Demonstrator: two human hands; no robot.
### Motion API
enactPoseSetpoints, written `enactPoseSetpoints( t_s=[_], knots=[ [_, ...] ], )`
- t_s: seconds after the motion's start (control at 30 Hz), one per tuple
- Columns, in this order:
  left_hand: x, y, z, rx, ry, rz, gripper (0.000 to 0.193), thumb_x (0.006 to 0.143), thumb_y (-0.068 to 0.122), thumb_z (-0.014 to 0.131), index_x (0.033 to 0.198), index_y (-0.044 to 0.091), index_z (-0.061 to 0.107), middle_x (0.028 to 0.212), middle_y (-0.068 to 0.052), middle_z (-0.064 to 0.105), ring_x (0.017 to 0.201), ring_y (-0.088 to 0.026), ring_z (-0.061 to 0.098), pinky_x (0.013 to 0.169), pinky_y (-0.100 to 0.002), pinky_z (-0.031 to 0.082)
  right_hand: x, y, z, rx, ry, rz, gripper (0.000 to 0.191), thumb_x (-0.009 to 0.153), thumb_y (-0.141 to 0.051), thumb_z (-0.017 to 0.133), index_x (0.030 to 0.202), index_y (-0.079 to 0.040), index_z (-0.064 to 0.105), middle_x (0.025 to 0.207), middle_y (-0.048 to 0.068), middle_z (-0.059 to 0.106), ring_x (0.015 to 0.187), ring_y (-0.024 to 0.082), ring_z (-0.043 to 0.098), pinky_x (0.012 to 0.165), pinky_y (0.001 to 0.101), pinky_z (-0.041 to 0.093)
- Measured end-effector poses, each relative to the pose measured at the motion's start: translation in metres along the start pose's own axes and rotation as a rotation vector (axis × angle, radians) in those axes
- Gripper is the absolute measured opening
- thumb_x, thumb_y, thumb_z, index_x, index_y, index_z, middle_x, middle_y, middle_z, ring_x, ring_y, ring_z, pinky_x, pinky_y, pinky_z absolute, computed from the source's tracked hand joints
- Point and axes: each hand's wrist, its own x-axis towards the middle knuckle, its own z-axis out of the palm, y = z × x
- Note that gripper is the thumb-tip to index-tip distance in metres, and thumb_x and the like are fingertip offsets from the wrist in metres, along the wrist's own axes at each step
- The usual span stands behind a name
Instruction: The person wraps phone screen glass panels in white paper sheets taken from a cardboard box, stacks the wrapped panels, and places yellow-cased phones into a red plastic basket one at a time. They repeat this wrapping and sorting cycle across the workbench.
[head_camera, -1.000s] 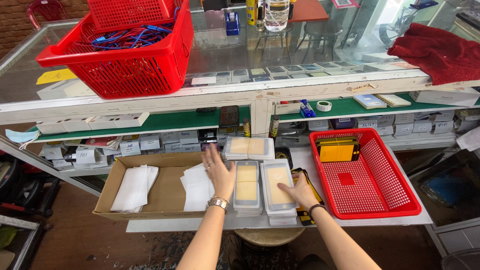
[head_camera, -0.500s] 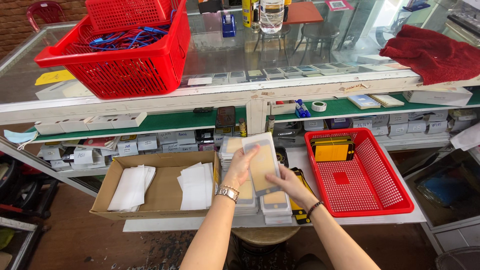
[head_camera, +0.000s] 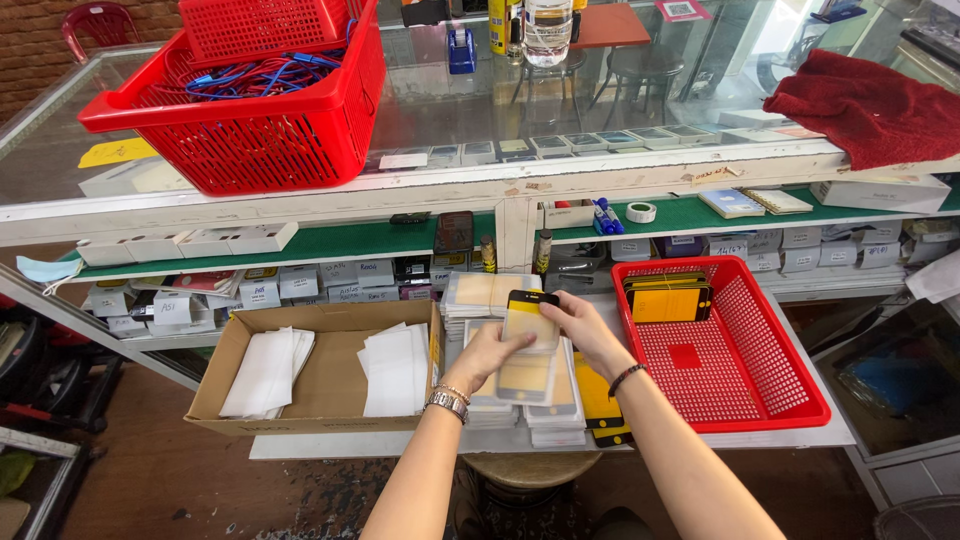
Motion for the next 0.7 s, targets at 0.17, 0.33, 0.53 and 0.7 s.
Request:
enactPoseSetpoints(
  t_s=[0.17, 0.33, 0.53, 0.7],
  knots=[
    [-0.005, -0.008, 0.001, 0.267, -0.066, -0.144, 0.053, 0.09, 0.035, 0.081, 0.117, -0.008, 0.065, 0.113, -0.019, 0.073, 0.104, -0.022, 0.071, 0.093, -0.036, 0.054, 0.035, -0.002, -0.038, 0.268, 0.356, -0.112, 0.025, 0.101, -0.019, 0.057, 0.121, -0.003, 0.057, 0.103, 0.009, 0.07, 0.089, 0.02, 0.069, 0.078, 0.0373, 0.057],
    [0.014, -0.026, -0.028, -0.213, 0.195, -0.138, 0.043, 0.085, 0.022, 0.073, 0.121, 0.001, 0.065, 0.111, -0.007, 0.075, 0.109, -0.02, 0.07, 0.095, -0.035, 0.056, 0.038, 0.025, -0.08, -0.536, 0.48, 0.142, 0.034, 0.099, -0.015, 0.049, 0.132, -0.003, 0.048, 0.1, 0.029, 0.073, 0.09, 0.04, 0.073, 0.081, 0.0482, 0.057],
    [0.016, -0.026, -0.099, -0.23, 0.668, 0.158, 0.035, 0.082, 0.004, 0.069, 0.115, -0.005, 0.066, 0.105, -0.012, 0.073, 0.093, -0.023, 0.069, 0.083, -0.038, 0.057, 0.01, 0.088, -0.06, -0.973, 0.273, 0.287, 0.062, 0.089, -0.005, 0.051, 0.148, -0.011, 0.036, 0.119, 0.032, 0.067, 0.114, 0.045, 0.066, 0.1, 0.0498, 0.051],
    [-0.032, -0.025, -0.174, 0.58, 0.937, -0.061, 0.041, 0.075, 0.013, 0.077, 0.112, 0.0, 0.066, 0.111, -0.021, 0.073, 0.106, -0.038, 0.069, 0.092, -0.044, 0.054, -0.002, 0.105, -0.048, -0.865, 0.304, 0.322, 0.084, 0.084, -0.001, 0.065, 0.158, -0.016, 0.027, 0.14, 0.026, 0.055, 0.132, 0.04, 0.054, 0.112, 0.0435, 0.045]
  ],
)
